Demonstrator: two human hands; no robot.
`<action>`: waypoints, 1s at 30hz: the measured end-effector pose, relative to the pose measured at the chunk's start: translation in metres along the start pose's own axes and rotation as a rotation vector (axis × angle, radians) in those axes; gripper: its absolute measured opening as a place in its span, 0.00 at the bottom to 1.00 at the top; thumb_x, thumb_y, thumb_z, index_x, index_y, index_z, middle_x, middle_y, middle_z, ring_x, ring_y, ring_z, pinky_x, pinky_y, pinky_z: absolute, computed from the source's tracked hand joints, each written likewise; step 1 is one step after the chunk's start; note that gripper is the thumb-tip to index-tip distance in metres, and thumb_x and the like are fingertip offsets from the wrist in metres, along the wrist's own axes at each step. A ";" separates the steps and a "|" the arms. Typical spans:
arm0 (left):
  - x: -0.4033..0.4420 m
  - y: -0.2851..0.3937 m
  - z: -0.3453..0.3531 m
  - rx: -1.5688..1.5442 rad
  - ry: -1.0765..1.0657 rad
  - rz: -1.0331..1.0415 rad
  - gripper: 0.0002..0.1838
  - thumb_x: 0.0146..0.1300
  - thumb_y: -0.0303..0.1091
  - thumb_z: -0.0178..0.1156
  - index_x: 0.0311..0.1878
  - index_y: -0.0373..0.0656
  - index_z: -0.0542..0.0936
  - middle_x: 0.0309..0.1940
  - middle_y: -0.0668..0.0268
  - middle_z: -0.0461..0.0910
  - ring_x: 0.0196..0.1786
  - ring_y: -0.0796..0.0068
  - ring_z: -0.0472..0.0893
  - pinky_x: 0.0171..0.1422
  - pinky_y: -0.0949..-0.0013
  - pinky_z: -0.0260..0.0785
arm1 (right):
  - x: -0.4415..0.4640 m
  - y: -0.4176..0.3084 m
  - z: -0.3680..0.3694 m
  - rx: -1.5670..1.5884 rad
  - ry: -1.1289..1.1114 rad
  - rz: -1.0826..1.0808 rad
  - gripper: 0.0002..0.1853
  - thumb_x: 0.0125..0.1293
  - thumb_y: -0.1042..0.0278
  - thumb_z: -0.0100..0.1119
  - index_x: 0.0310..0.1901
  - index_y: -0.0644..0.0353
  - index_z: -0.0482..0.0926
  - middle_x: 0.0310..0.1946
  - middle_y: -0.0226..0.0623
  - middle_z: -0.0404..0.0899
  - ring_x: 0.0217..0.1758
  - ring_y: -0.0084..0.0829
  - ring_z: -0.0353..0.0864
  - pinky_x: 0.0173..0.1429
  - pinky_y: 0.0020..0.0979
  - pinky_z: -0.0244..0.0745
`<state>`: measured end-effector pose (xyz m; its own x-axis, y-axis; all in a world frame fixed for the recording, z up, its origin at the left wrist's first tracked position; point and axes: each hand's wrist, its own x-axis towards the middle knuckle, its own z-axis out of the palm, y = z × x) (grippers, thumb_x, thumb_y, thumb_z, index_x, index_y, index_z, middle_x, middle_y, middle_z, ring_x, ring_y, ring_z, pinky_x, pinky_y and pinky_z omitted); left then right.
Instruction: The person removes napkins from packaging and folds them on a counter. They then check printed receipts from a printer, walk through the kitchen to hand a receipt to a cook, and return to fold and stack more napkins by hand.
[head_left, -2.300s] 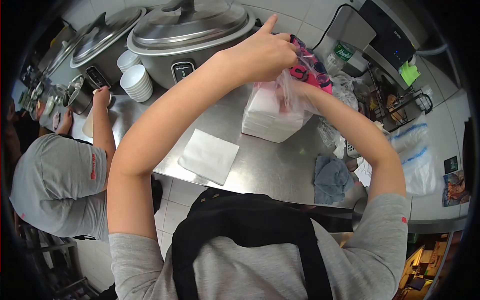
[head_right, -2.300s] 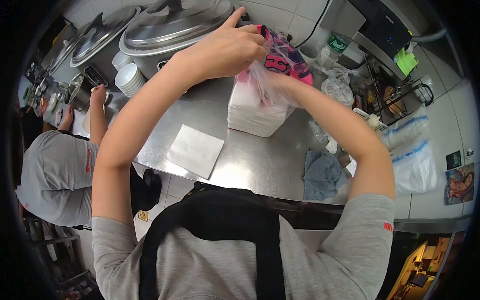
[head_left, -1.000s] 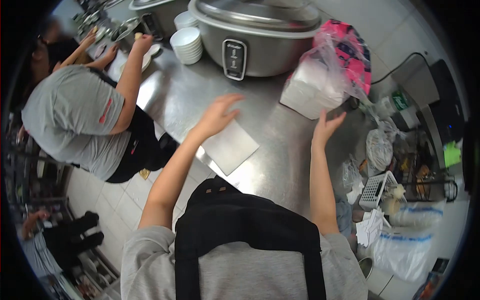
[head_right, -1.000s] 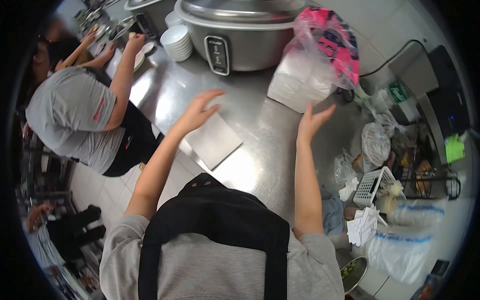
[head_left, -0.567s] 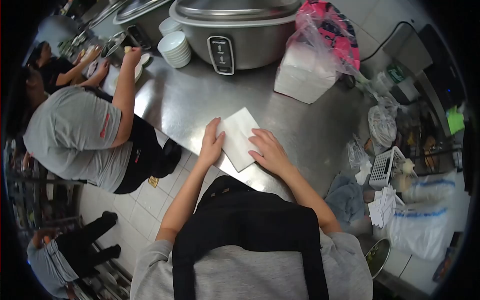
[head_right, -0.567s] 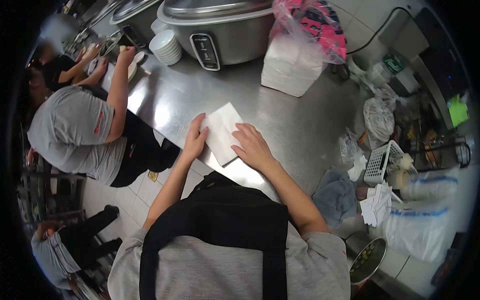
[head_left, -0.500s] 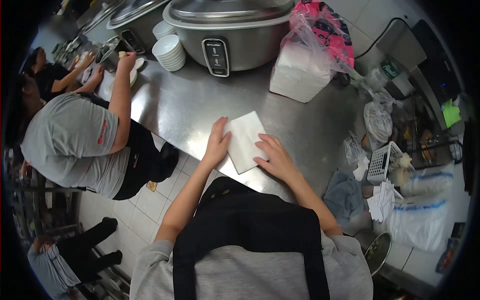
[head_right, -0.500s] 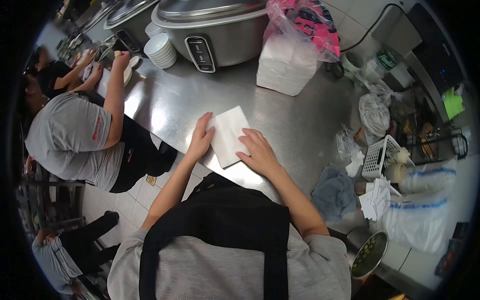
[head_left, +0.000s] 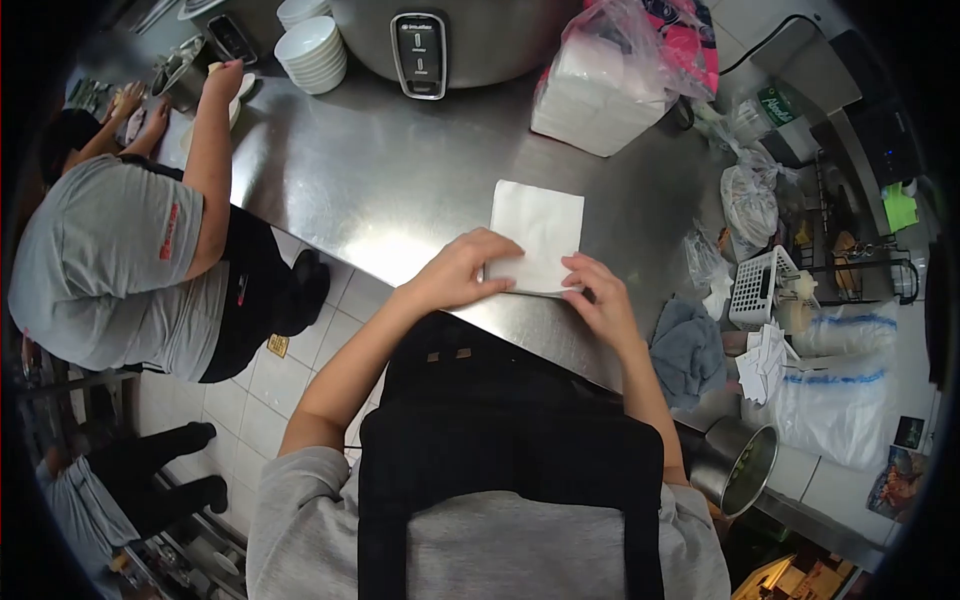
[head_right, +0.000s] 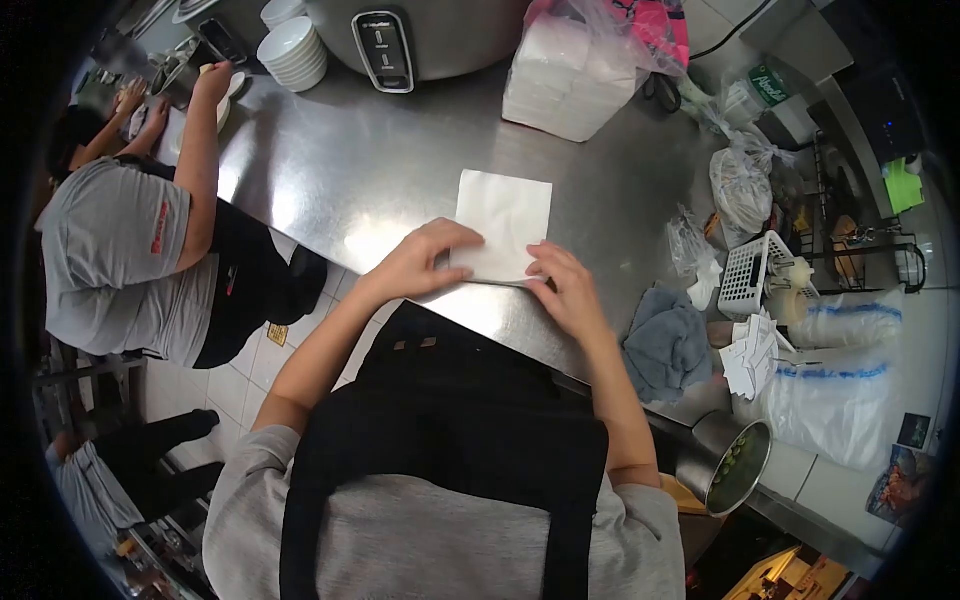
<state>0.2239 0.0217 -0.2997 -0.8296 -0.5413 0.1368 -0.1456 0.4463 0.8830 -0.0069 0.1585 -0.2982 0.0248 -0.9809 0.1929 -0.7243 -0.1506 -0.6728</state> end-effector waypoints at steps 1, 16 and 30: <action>-0.007 0.001 0.000 0.091 -0.012 0.076 0.22 0.50 0.31 0.66 0.52 0.42 0.78 0.57 0.59 0.74 0.62 0.58 0.70 0.65 0.59 0.62 | 0.001 0.003 -0.001 0.046 -0.009 0.029 0.07 0.54 0.74 0.63 0.34 0.63 0.78 0.51 0.41 0.78 0.60 0.44 0.73 0.57 0.39 0.71; -0.014 -0.009 -0.002 0.148 0.020 0.154 0.13 0.48 0.28 0.65 0.39 0.39 0.79 0.50 0.60 0.80 0.55 0.60 0.77 0.57 0.61 0.71 | 0.012 0.003 -0.010 0.104 -0.054 0.076 0.04 0.58 0.77 0.56 0.34 0.65 0.79 0.48 0.41 0.81 0.58 0.39 0.76 0.60 0.34 0.69; -0.008 -0.007 -0.001 0.165 0.022 0.103 0.09 0.56 0.27 0.61 0.42 0.39 0.82 0.47 0.60 0.82 0.52 0.59 0.79 0.57 0.64 0.72 | 0.013 -0.011 -0.025 0.137 0.007 0.183 0.10 0.60 0.73 0.55 0.43 0.64 0.78 0.44 0.40 0.81 0.41 0.35 0.80 0.44 0.32 0.72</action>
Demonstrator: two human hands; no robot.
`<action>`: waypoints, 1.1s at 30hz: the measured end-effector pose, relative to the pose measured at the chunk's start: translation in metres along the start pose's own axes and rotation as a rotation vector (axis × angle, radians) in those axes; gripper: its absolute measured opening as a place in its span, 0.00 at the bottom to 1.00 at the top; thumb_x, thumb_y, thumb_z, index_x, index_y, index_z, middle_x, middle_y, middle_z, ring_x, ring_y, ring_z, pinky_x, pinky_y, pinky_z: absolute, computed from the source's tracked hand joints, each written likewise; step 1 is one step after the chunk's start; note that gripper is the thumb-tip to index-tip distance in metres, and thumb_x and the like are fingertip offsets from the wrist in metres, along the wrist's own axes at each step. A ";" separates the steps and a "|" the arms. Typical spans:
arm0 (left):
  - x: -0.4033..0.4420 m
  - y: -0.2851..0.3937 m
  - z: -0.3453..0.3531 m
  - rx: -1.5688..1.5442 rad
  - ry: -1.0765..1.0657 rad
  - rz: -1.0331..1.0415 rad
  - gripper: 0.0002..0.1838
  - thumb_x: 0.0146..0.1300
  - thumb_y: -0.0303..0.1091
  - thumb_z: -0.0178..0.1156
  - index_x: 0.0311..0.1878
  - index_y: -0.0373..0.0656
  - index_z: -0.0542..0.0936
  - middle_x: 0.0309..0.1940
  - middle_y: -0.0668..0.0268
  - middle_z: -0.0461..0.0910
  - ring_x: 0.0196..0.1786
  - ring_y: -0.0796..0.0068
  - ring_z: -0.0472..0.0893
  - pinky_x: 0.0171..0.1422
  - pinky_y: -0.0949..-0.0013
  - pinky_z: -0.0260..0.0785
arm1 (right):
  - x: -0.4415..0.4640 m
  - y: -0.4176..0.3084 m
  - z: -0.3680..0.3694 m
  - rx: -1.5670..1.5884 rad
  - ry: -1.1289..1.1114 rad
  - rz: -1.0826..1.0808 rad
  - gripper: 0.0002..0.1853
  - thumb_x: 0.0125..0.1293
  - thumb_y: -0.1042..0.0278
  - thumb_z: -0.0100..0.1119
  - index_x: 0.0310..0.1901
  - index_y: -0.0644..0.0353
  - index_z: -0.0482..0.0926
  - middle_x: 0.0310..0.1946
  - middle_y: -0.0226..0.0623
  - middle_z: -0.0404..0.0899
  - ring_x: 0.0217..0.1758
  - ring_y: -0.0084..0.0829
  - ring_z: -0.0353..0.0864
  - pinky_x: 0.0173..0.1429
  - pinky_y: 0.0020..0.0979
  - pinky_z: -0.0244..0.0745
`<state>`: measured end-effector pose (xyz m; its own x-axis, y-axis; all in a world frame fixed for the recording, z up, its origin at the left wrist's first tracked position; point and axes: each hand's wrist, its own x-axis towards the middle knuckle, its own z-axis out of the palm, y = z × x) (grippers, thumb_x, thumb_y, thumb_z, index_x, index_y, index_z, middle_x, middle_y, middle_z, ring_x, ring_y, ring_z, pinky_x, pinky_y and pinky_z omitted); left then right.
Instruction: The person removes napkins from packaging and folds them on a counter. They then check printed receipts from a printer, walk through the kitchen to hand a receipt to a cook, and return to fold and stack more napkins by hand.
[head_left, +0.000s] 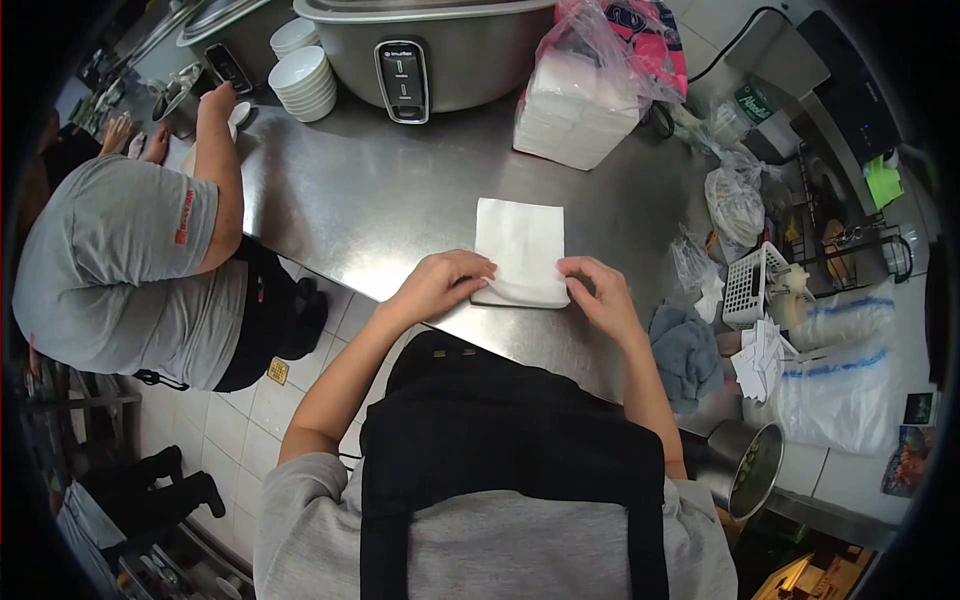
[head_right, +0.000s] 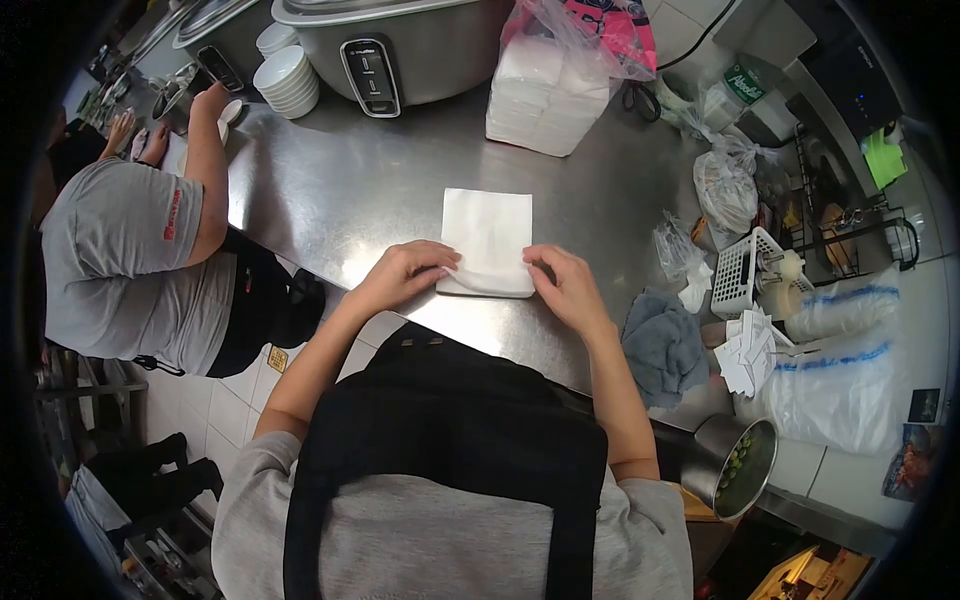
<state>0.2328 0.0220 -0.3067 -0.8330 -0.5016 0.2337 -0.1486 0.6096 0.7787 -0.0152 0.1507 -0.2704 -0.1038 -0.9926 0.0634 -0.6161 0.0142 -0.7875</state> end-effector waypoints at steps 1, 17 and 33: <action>0.001 -0.001 0.001 -0.029 0.019 -0.030 0.09 0.59 0.29 0.60 0.43 0.39 0.82 0.45 0.60 0.83 0.50 0.60 0.80 0.56 0.65 0.72 | -0.001 0.003 0.000 0.001 -0.002 0.001 0.10 0.60 0.73 0.55 0.43 0.64 0.78 0.44 0.40 0.81 0.41 0.35 0.80 0.44 0.32 0.72; 0.001 -0.009 -0.002 -0.502 -0.048 -0.288 0.15 0.62 0.25 0.55 0.52 0.36 0.79 0.49 0.60 0.82 0.52 0.70 0.79 0.60 0.69 0.68 | 0.017 -0.006 0.017 -0.063 -0.095 -0.081 0.05 0.57 0.73 0.58 0.34 0.64 0.79 0.33 0.38 0.80 0.35 0.34 0.77 0.39 0.32 0.71; 0.014 -0.002 -0.005 -0.317 -0.038 -0.148 0.23 0.53 0.21 0.53 0.55 0.38 0.77 0.49 0.56 0.81 0.52 0.64 0.80 0.60 0.66 0.69 | 0.021 0.007 0.017 0.040 -0.027 0.002 0.07 0.60 0.71 0.55 0.36 0.65 0.77 0.29 0.41 0.80 0.30 0.33 0.79 0.35 0.31 0.71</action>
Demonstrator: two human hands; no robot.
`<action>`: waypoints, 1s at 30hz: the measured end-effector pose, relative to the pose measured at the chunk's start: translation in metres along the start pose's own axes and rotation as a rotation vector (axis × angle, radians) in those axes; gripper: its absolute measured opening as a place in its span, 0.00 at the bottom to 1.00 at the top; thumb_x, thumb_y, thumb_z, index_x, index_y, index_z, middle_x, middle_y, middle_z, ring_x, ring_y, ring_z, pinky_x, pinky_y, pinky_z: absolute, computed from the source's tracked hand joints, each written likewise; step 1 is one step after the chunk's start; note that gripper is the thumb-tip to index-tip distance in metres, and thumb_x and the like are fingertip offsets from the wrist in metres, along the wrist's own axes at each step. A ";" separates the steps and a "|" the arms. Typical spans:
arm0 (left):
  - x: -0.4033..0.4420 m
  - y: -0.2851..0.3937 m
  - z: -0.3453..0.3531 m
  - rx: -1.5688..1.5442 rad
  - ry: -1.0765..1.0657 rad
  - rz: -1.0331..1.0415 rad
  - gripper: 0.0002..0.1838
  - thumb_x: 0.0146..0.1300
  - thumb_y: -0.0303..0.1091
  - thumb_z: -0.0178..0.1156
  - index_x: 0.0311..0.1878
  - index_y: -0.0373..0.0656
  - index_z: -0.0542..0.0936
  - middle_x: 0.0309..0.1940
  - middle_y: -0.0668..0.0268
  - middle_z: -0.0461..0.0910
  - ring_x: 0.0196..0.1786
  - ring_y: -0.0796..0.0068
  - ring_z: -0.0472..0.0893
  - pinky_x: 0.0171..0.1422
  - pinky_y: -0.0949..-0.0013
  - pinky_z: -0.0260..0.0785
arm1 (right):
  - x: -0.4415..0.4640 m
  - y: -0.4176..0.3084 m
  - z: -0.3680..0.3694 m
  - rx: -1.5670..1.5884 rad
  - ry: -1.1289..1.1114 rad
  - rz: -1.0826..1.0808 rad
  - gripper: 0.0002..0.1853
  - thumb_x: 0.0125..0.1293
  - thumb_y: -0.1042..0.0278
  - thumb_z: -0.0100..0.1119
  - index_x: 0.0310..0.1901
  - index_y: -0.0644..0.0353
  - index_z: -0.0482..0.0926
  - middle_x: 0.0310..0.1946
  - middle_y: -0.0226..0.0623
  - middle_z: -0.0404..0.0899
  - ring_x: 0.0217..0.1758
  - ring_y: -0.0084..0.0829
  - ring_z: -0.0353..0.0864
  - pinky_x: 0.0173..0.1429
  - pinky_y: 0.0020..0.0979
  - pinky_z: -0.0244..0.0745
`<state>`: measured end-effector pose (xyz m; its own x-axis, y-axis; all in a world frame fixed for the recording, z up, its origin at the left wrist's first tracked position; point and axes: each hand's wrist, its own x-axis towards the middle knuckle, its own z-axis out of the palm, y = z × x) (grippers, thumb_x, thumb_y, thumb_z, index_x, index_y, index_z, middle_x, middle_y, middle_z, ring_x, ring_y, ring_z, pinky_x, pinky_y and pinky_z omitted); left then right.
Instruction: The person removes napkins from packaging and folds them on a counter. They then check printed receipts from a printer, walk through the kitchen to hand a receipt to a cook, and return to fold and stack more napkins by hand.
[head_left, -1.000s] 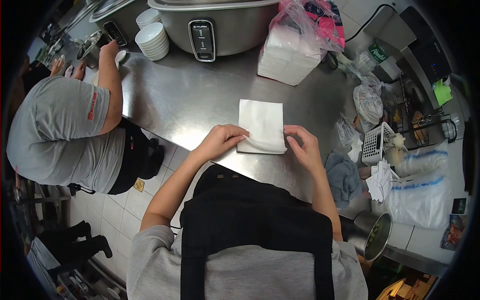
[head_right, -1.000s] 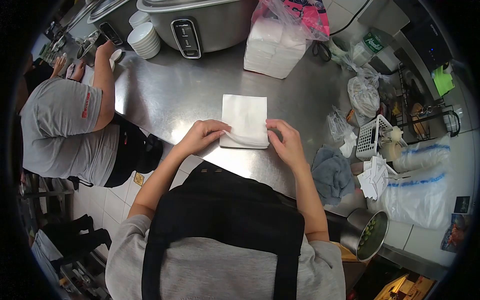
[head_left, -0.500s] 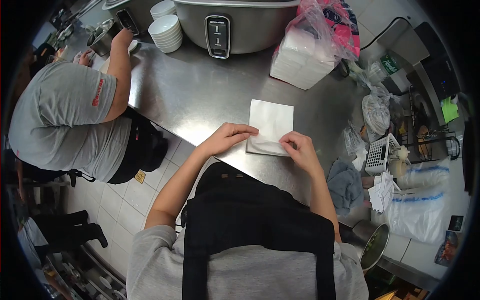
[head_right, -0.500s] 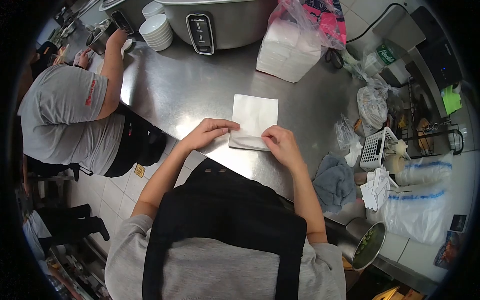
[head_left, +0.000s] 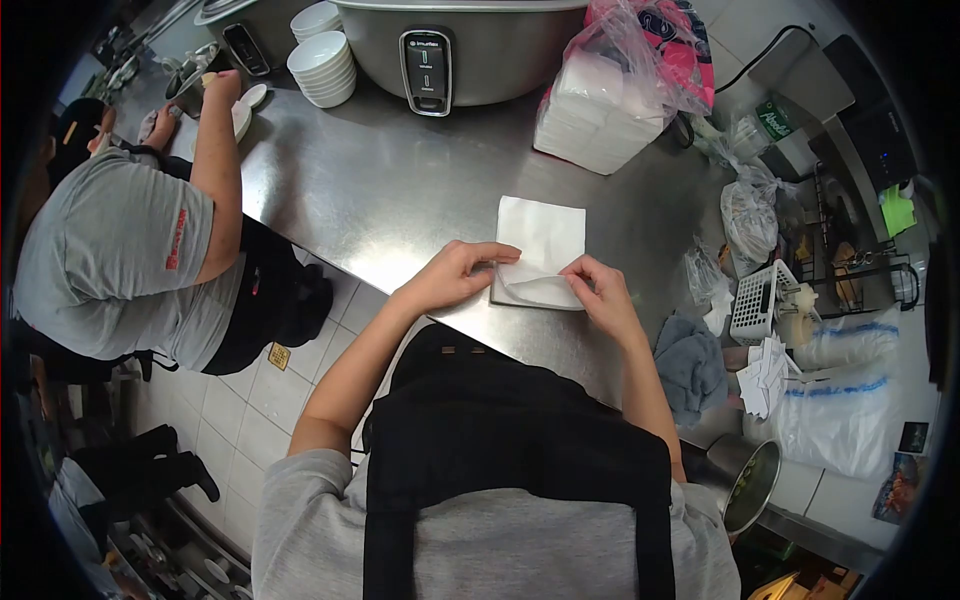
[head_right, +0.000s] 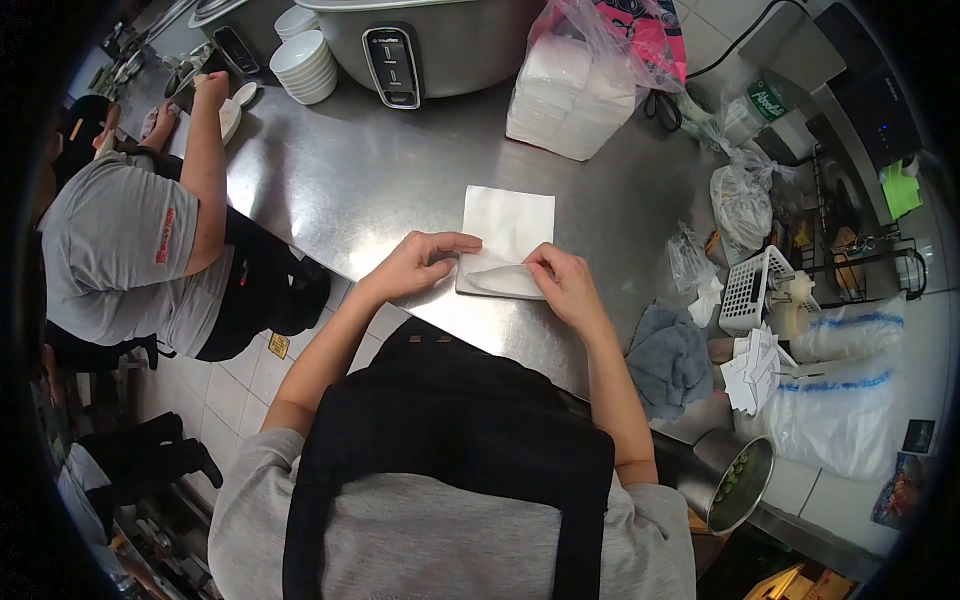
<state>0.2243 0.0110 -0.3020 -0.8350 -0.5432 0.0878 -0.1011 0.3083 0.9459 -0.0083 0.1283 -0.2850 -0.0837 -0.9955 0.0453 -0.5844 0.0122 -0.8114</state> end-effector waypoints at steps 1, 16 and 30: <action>0.000 -0.002 0.000 -0.021 0.012 -0.004 0.22 0.54 0.21 0.53 0.55 0.39 0.77 0.48 0.55 0.81 0.51 0.64 0.81 0.58 0.67 0.71 | 0.000 0.003 0.001 0.000 0.000 0.000 0.07 0.60 0.71 0.55 0.36 0.65 0.77 0.29 0.41 0.80 0.30 0.33 0.79 0.35 0.31 0.71; 0.006 0.000 0.012 0.353 0.113 0.221 0.17 0.54 0.24 0.61 0.48 0.45 0.82 0.45 0.62 0.82 0.48 0.64 0.79 0.52 0.63 0.72 | 0.001 -0.003 -0.004 -0.009 -0.048 0.048 0.10 0.60 0.68 0.58 0.40 0.64 0.77 0.32 0.43 0.80 0.35 0.35 0.79 0.41 0.32 0.71; -0.015 -0.013 0.025 0.097 0.199 0.137 0.10 0.63 0.31 0.56 0.45 0.43 0.82 0.33 0.62 0.81 0.37 0.65 0.78 0.42 0.65 0.70 | -0.017 0.026 0.005 0.191 0.067 -0.142 0.08 0.54 0.75 0.61 0.37 0.62 0.79 0.45 0.36 0.83 0.60 0.33 0.74 0.61 0.32 0.68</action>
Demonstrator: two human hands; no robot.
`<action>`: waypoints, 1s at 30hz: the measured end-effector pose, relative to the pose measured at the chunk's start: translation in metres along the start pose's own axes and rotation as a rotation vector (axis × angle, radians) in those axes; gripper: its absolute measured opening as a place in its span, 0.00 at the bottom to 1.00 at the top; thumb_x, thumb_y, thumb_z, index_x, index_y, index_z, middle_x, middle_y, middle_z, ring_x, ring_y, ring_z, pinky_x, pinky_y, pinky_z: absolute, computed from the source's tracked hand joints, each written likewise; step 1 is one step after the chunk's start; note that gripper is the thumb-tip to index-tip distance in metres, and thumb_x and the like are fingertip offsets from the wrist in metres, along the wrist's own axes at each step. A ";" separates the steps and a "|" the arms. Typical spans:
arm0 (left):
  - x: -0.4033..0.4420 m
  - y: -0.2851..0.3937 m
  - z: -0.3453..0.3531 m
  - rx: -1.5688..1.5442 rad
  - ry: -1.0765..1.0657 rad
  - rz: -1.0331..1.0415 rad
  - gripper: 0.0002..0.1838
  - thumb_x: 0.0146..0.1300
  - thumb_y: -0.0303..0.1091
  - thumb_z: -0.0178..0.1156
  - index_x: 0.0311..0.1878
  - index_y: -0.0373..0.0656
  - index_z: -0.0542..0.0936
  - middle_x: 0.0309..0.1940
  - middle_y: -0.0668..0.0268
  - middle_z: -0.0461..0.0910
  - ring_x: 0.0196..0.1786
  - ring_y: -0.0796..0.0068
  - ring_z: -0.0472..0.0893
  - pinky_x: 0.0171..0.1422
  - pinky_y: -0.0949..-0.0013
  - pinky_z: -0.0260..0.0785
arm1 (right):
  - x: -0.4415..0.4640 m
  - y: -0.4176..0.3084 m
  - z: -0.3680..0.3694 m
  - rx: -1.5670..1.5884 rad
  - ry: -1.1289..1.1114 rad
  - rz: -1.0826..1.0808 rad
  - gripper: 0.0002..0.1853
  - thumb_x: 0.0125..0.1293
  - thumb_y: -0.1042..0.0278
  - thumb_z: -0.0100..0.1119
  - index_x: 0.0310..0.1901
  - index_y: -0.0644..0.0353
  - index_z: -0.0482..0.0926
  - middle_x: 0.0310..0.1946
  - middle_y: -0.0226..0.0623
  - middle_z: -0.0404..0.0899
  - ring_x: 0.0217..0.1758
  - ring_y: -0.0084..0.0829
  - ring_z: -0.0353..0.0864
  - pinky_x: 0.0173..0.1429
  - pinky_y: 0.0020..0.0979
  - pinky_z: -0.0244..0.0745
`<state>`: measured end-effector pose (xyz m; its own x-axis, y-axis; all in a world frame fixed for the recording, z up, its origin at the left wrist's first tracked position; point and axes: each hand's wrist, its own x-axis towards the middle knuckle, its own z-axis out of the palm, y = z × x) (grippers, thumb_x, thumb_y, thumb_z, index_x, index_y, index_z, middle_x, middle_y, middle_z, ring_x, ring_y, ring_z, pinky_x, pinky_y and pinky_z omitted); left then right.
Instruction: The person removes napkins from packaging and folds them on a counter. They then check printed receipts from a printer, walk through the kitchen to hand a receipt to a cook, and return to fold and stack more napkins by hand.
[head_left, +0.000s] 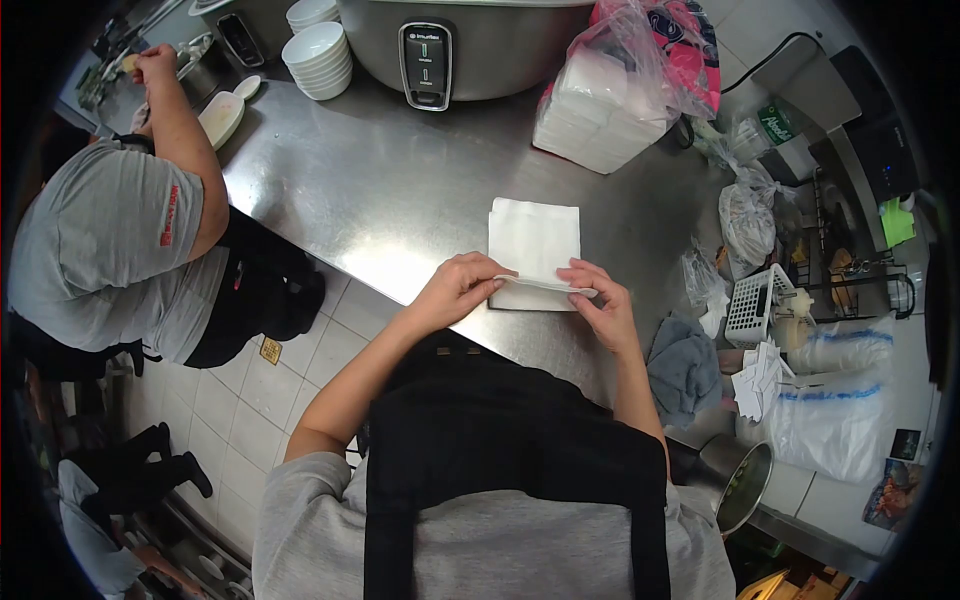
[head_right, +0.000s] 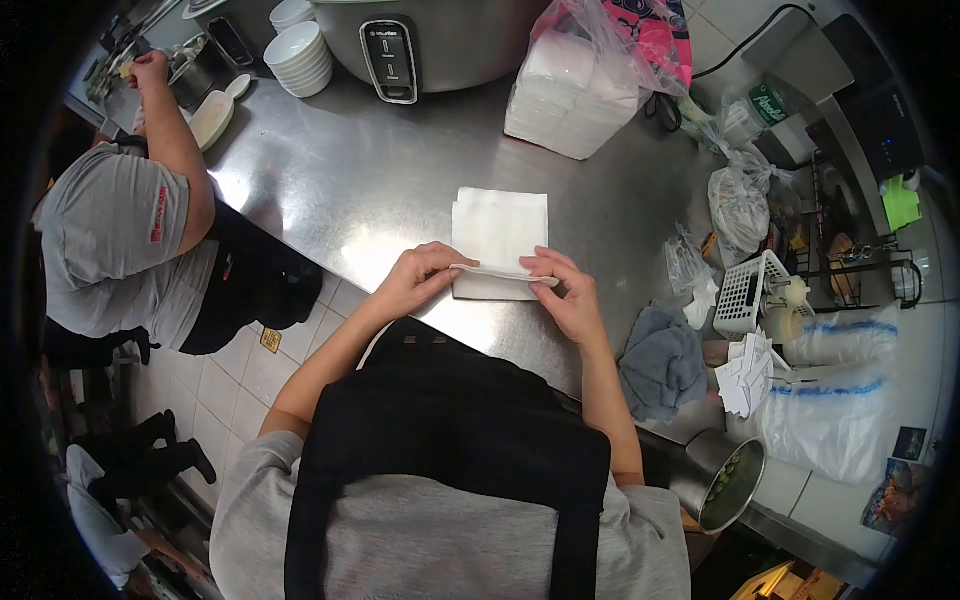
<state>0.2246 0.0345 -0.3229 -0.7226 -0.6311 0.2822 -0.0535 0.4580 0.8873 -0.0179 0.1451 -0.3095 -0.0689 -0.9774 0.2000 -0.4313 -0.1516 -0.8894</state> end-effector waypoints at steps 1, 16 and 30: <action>-0.001 -0.001 0.000 0.004 -0.008 0.006 0.10 0.64 0.33 0.56 0.44 0.41 0.82 0.31 0.61 0.81 0.34 0.66 0.78 0.39 0.66 0.69 | -0.001 -0.002 0.002 0.000 -0.002 0.002 0.08 0.54 0.75 0.61 0.37 0.62 0.79 0.45 0.36 0.83 0.60 0.33 0.74 0.61 0.32 0.68; 0.027 0.010 0.010 0.130 0.125 -0.397 0.29 0.57 0.32 0.62 0.62 0.41 0.65 0.22 0.60 0.76 0.25 0.61 0.79 0.31 0.62 0.69 | 0.035 0.025 0.018 0.041 0.276 0.361 0.10 0.60 0.68 0.59 0.37 0.68 0.76 0.24 0.36 0.79 0.26 0.24 0.74 0.33 0.32 0.69; 0.028 0.004 0.016 0.349 0.158 -0.272 0.31 0.58 0.30 0.60 0.64 0.40 0.61 0.21 0.59 0.74 0.27 0.55 0.77 0.32 0.56 0.69 | 0.041 0.028 0.022 -0.356 0.302 0.357 0.13 0.59 0.63 0.58 0.29 0.66 0.71 0.18 0.48 0.73 0.23 0.46 0.74 0.30 0.42 0.66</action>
<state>0.1928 0.0287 -0.3176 -0.5383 -0.8323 0.1326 -0.4746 0.4294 0.7684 -0.0131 0.0975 -0.3347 -0.4957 -0.8658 0.0682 -0.6067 0.2891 -0.7405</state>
